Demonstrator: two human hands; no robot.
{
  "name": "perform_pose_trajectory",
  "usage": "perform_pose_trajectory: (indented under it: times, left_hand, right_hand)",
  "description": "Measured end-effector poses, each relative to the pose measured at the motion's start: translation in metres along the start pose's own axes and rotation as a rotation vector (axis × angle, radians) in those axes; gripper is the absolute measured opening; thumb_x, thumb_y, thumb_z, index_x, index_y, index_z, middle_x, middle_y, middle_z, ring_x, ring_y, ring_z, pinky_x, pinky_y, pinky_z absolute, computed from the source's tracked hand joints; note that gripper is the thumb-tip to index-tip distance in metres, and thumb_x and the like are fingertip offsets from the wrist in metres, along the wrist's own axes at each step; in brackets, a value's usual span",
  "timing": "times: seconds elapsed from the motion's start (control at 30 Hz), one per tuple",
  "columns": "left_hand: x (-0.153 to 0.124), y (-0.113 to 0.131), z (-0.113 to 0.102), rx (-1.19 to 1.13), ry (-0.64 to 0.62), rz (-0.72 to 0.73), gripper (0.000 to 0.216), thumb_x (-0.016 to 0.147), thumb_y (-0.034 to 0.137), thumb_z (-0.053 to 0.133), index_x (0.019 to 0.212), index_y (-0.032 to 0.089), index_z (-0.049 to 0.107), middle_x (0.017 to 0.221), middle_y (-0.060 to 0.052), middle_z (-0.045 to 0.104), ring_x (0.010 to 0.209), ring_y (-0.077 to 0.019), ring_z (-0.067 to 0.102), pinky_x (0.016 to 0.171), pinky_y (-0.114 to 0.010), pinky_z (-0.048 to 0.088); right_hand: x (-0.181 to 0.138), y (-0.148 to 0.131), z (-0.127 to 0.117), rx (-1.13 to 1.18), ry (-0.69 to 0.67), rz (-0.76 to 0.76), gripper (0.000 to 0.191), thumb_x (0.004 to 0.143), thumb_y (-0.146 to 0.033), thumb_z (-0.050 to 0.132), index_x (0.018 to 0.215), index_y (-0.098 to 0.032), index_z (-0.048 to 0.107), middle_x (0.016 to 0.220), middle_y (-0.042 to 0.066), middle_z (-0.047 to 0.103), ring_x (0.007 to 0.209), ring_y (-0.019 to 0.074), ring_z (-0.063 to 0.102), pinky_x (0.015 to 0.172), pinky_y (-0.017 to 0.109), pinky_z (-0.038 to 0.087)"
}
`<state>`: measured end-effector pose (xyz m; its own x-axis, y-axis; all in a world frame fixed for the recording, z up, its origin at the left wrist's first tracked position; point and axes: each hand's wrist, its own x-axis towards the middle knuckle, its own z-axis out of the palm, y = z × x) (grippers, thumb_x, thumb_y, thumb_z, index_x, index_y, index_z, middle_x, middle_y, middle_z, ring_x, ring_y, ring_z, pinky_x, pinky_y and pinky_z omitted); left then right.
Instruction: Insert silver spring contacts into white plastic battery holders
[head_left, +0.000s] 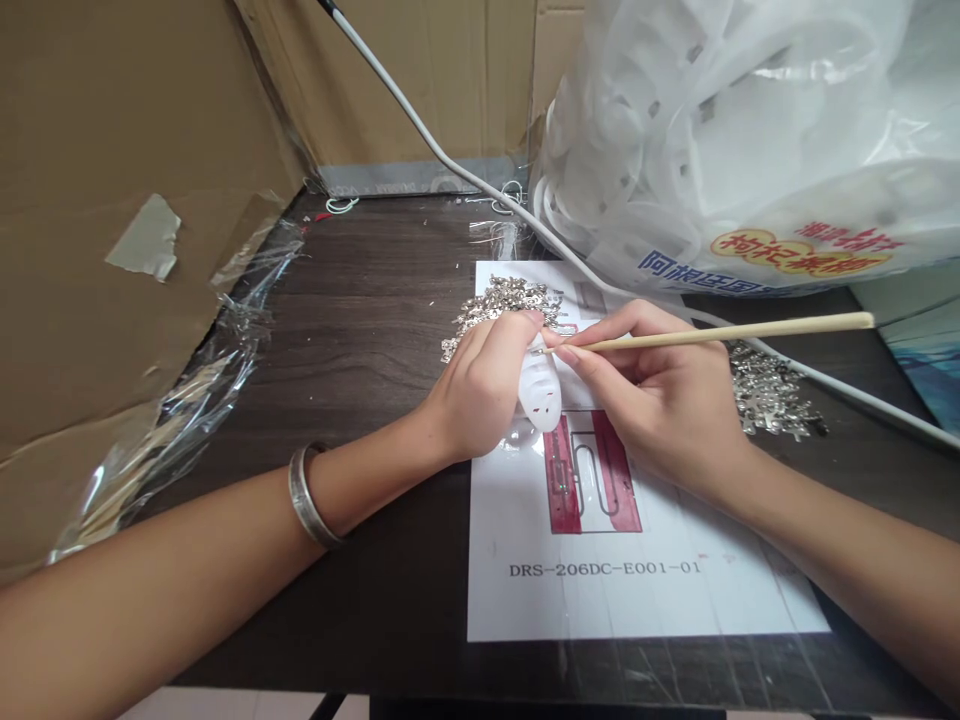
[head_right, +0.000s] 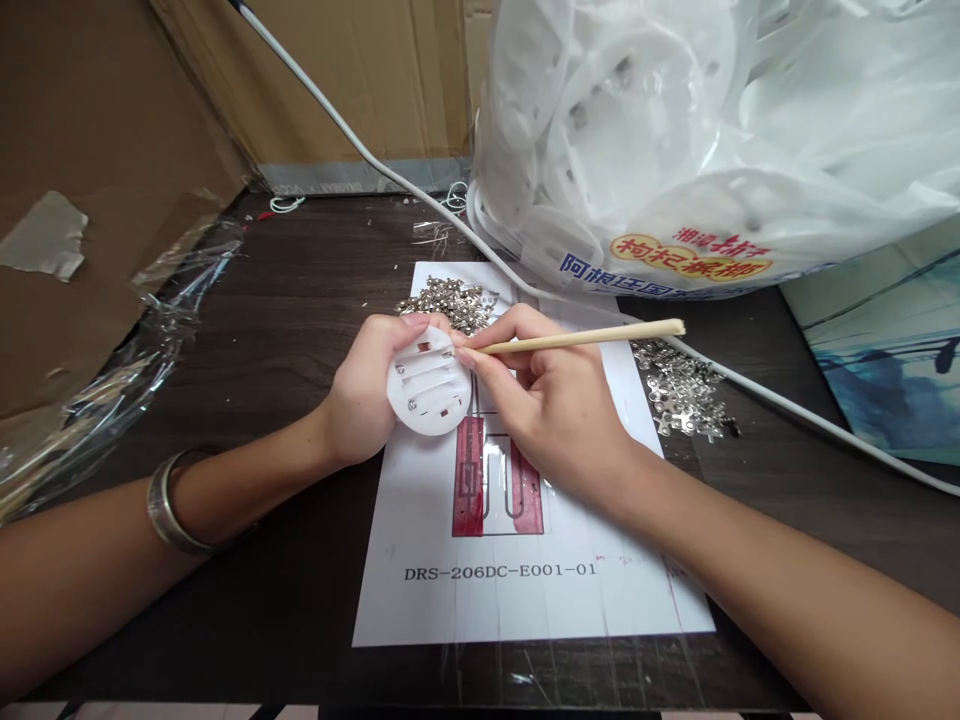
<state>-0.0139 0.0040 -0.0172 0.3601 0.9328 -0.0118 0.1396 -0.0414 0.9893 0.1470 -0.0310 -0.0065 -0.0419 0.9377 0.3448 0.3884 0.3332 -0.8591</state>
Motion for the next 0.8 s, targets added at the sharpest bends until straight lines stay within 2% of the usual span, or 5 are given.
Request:
perform_pose_trajectory:
  times: [0.37, 0.5, 0.6, 0.7, 0.8]
  left_hand:
    - [0.0008, 0.0043, 0.0019, 0.009, 0.044, 0.048, 0.035, 0.088, 0.049, 0.034, 0.076, 0.021, 0.052, 0.072, -0.005, 0.055, 0.077, -0.0194, 0.057, 0.062, -0.029, 0.047]
    - [0.0016, 0.0019, 0.0017, -0.006, 0.023, 0.084, 0.038, 0.09, 0.048, 0.031, 0.072, 0.021, 0.05, 0.069, -0.005, 0.054, 0.068, -0.0176, 0.052, 0.06, -0.03, 0.046]
    - [0.0024, -0.0002, 0.0013, -0.031, -0.011, 0.104, 0.038, 0.091, 0.048, 0.031, 0.069, 0.022, 0.047, 0.068, -0.004, 0.054, 0.064, -0.0166, 0.048, 0.059, -0.03, 0.045]
    - [0.0026, 0.001, 0.002, -0.051, -0.028, 0.134, 0.036, 0.091, 0.048, 0.033, 0.069, 0.022, 0.045, 0.067, -0.004, 0.055, 0.063, -0.0166, 0.046, 0.058, -0.03, 0.044]
    - [0.0021, 0.0061, 0.0034, -0.028, -0.009, 0.119, 0.035, 0.093, 0.045, 0.032, 0.068, 0.022, 0.042, 0.063, -0.002, 0.049, 0.062, -0.0164, 0.045, 0.058, -0.03, 0.043]
  right_hand:
    - [0.0007, -0.0008, 0.0035, 0.0, -0.018, 0.009, 0.007, 0.085, -0.019, 0.073, 0.079, -0.021, 0.069, 0.07, -0.001, 0.069, 0.053, 0.0104, 0.058, 0.043, 0.023, 0.044]
    - [0.0029, -0.0018, 0.0042, 0.026, 0.051, 0.01, 0.016, 0.086, -0.015, 0.071, 0.071, -0.021, 0.071, 0.077, 0.001, 0.07, 0.064, 0.0119, 0.064, 0.053, 0.024, 0.053]
    - [0.0039, -0.0012, 0.0039, 0.057, 0.043, 0.015, 0.021, 0.087, -0.013, 0.068, 0.068, -0.021, 0.071, 0.081, 0.002, 0.07, 0.068, 0.0117, 0.066, 0.057, 0.024, 0.055]
    - [0.0024, 0.0008, 0.004, 0.087, 0.061, 0.031, 0.015, 0.088, -0.014, 0.069, 0.074, -0.021, 0.072, 0.078, 0.001, 0.069, 0.063, 0.0109, 0.065, 0.051, 0.023, 0.052]
    - [0.0001, 0.0016, 0.0033, 0.163, 0.116, 0.031, 0.009, 0.085, -0.016, 0.073, 0.079, -0.022, 0.071, 0.08, 0.001, 0.072, 0.067, 0.0134, 0.068, 0.055, 0.026, 0.054]
